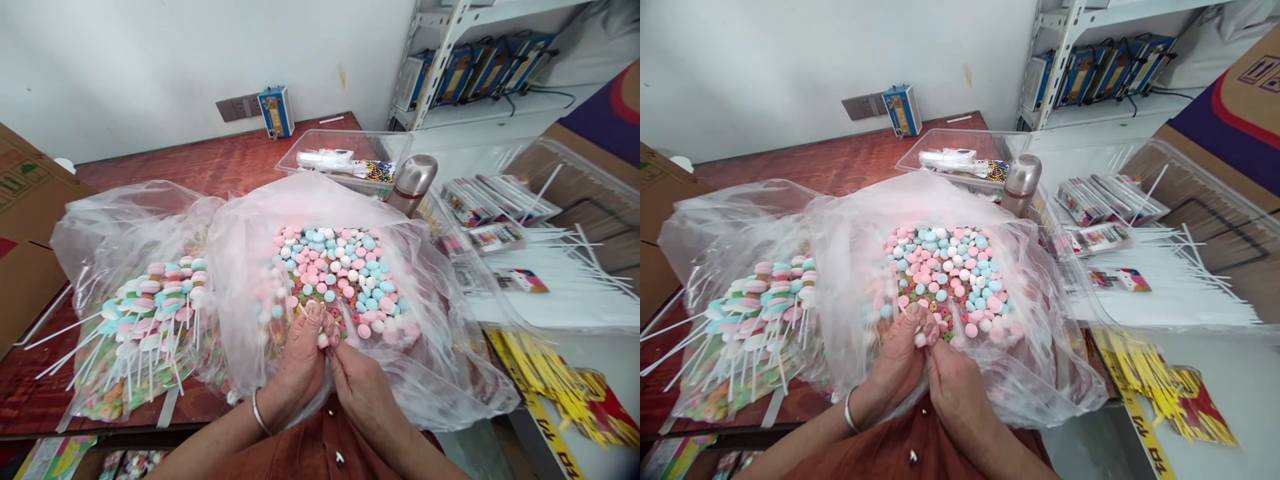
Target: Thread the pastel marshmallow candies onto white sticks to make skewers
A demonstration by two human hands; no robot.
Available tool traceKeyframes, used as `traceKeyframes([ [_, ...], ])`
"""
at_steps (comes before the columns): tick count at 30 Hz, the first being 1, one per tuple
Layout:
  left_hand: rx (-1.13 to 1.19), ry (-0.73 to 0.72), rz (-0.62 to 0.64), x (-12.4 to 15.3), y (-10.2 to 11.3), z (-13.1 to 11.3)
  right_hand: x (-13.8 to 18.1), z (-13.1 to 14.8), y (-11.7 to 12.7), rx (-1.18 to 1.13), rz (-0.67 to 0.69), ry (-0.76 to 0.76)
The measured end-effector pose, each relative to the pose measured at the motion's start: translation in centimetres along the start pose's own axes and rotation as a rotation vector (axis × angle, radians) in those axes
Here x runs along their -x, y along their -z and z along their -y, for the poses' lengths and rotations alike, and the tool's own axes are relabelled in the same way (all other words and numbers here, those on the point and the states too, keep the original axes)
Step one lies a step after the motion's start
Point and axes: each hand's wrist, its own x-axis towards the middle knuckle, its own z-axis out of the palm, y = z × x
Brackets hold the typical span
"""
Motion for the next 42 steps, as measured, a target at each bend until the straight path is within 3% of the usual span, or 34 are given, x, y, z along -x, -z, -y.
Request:
traceKeyframes([
  [2, -0.066, -0.052, 0.044, 0.0, 0.9, -0.1, -0.5, -0.4, 0.6, 0.048, -0.024, -0.001],
  [5, -0.317, -0.008, 0.091, 0.6, 3.1, -0.8, 0.2, -1.6, 1.6, 0.092, -0.024, -0.154],
  [8, -0.865, 0.132, 0.198, 2.0, 6.0, -1.9, 2.6, -3.1, 2.4, -0.076, 0.153, -0.333],
  [10, -1.234, 0.129, 0.297, 3.1, 7.6, -2.6, 4.3, -3.6, 2.5, -0.156, 0.189, -0.403],
  [13, -1.546, -0.052, 0.345, 3.7, 8.5, -2.8, 5.7, -3.9, 2.3, -0.228, 0.144, -0.457],
  [18, -1.725, -0.467, 0.328, 1.5, 6.8, -1.1, 5.6, -3.8, 1.8, -0.306, 0.064, -0.492],
  [22, -1.883, -0.559, 0.325, -0.8, 5.3, -0.2, 5.4, -3.6, 2.0, -0.269, 0.055, -0.46],
  [25, -1.832, -0.529, 0.373, -1.4, 4.9, -0.4, 5.6, -3.1, 2.3, -0.152, 0.049, -0.376],
  [27, -1.643, -0.482, 0.345, -1.4, 4.9, -0.7, 5.7, -3.0, 2.3, -0.05, 0.02, -0.293],
  [31, -1.07, -0.151, 0.139, -1.5, 5.1, -1.2, 5.8, -3.2, 2.1, 0.033, 0.017, -0.186],
  [34, -0.795, 0.007, 0.108, -1.6, 4.9, -1.3, 5.8, -3.4, 2.0, 0.052, 0.044, -0.164],
  [42, -0.841, -0.064, 0.136, -1.2, 5.0, -1.3, 5.2, -2.7, 2.3, 0.098, 0.088, -0.167],
])
